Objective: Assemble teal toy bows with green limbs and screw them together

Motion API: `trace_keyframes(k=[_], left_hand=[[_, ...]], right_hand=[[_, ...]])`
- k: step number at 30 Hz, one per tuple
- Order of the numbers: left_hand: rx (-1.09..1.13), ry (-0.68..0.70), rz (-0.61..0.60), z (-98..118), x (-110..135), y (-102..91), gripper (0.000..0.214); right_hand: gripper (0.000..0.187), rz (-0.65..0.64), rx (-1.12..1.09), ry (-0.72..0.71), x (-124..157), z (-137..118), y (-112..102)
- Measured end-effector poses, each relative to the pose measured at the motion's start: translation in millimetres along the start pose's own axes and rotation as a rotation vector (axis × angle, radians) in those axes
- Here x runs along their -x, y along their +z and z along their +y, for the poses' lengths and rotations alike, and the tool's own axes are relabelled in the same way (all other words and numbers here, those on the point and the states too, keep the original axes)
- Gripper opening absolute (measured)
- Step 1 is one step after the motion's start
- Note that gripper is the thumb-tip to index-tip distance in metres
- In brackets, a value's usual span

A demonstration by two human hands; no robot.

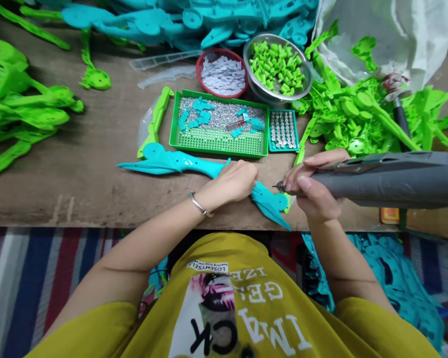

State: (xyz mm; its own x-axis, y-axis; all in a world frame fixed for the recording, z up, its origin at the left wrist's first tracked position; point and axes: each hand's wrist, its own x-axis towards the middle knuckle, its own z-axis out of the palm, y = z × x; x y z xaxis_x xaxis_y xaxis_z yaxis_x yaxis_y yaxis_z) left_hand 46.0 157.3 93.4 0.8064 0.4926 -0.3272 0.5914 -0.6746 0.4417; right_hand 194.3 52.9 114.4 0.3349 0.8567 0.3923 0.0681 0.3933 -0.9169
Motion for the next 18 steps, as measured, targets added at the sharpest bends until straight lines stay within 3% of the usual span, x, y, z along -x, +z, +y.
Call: trace_keyframes(k=[9,18], left_hand=[[0.053,-0.056,-0.055,3,-3,-6.5,0.013],[0.054,0.032,0.137,-3,4,11.5,0.010]], right_hand=[[0.025,-0.037,0.007,0.040,5,2,2],[0.026,-0.040,0.047,0.048,5,5,5]])
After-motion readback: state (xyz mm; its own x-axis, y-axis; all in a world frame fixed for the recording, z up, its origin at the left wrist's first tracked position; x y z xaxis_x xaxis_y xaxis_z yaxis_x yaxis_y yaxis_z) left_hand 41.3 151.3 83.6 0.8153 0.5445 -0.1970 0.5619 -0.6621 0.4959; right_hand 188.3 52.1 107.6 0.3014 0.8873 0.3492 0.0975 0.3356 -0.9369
